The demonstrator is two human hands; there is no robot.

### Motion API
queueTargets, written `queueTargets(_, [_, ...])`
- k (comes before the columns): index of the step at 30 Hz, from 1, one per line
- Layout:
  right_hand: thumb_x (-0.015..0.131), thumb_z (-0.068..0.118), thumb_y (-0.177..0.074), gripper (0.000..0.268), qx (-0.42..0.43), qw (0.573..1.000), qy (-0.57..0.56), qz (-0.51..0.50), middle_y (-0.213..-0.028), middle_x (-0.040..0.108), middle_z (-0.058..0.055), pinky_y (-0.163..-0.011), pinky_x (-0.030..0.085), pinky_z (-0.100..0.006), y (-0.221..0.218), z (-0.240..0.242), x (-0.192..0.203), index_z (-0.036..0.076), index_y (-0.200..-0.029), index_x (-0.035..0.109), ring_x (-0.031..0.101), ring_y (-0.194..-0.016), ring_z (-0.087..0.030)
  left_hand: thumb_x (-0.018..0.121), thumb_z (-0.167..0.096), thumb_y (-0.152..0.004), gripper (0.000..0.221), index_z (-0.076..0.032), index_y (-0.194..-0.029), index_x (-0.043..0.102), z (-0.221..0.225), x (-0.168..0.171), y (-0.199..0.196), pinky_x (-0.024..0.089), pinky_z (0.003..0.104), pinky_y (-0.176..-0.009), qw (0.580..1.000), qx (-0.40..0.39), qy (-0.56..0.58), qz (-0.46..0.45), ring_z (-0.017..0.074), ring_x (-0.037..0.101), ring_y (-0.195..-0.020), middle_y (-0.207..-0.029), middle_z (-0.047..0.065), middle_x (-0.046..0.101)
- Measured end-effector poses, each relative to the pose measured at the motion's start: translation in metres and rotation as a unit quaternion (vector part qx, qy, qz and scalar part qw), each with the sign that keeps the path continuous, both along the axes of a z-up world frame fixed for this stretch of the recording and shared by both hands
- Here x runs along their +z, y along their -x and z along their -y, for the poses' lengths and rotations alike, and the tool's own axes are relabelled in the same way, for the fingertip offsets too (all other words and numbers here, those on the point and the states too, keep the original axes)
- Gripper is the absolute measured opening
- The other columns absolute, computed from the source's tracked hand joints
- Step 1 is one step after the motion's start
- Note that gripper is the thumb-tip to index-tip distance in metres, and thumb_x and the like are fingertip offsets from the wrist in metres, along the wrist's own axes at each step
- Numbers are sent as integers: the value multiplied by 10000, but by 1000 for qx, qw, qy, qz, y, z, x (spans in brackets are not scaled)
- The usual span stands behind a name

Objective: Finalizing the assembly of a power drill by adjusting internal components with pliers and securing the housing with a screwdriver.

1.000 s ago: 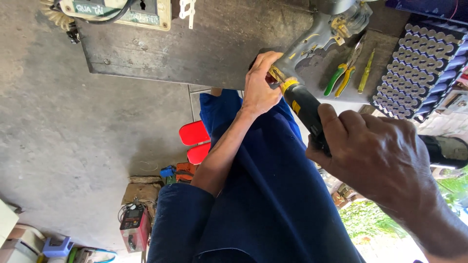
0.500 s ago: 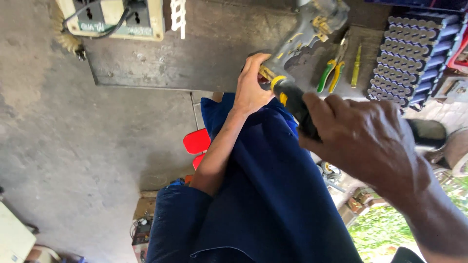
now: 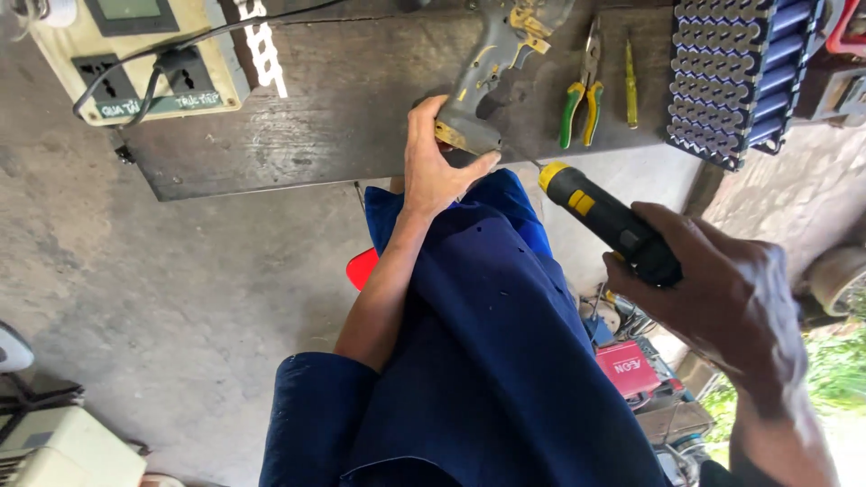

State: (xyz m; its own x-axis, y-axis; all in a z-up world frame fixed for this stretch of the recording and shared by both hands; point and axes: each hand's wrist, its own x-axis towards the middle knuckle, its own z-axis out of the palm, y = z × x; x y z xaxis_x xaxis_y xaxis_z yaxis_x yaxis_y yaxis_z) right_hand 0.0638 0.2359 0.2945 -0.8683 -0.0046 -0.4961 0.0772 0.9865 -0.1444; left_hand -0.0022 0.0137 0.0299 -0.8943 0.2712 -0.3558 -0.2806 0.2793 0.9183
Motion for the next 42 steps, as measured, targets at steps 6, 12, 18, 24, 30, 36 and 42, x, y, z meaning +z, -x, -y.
queueTargets(6, [838, 265, -899, 458, -16, 997, 61, -48, -861, 756, -107, -493, 538, -398, -10, 2, -12, 56, -1278, 686, 656, -594, -231, 941, -369, -694, 876, -129, -1386, 461, -5, 3, -2, 573, 350, -943, 1000, -16, 26, 0, 235, 568, -1206, -1323, 94, 506])
queueTargets(12, [811, 323, -890, 433, -14, 999, 25, -23, -871, 758, -68, -470, 502, -432, -4, 7, -7, 116, -1254, 701, 640, -573, -249, 931, -380, -703, 855, -144, -1377, 462, -5, -2, -4, 577, 358, -921, 999, -11, 36, -21, 230, 555, -1208, -1313, 86, 512])
queueTargets(18, [815, 372, -886, 471, 1, 1000, 14, -11, -888, 760, -63, -460, 510, -455, 1, 12, 1, 125, -1267, 690, 635, -548, -271, 925, -380, -700, 859, -131, -1380, 464, -4, -4, -4, 540, 394, -1003, 999, -9, 37, -20, 239, 561, -1212, -1308, 92, 523])
queueTargets(24, [834, 379, -880, 481, 0, 1000, -3, -21, -885, 744, -46, -487, 490, -438, 3, 17, 8, 142, -1277, 702, 643, -575, -275, 933, -385, -697, 869, -135, -1385, 463, -4, -7, -3, 540, 410, -1019, 999, -11, 37, -23, 249, 571, -1218, -1315, 101, 522])
queueTargets(30, [813, 398, -903, 484, 15, 1000, 9, -24, -881, 751, -59, -455, 491, -429, 4, 18, -1, 122, -1282, 691, 644, -568, -258, 933, -381, -688, 865, -138, -1375, 467, -4, -5, -2, 538, 405, -1012, 999, -11, 36, -16, 246, 572, -1209, -1304, 97, 526])
queueTargets(36, [769, 459, -906, 504, 68, 997, -41, 5, -830, 715, -16, -444, 510, -449, 20, 26, -1, 158, -1296, 663, 678, -578, -256, 929, -392, -699, 873, -121, -1380, 457, -3, -11, -5, 532, 403, -1016, 999, -13, 36, -32, 252, 552, -1222, -1310, 107, 519])
queueTargets(42, [650, 396, -974, 314, 324, 935, -136, 53, -625, 583, 30, -497, 523, -344, 68, 47, 3, 132, -1136, 605, 636, -513, -166, 925, -393, -688, 863, -153, -1379, 467, -6, -4, -4, 552, 403, -1001, 999, -9, 40, -11, 236, 577, -1215, -1313, 79, 522])
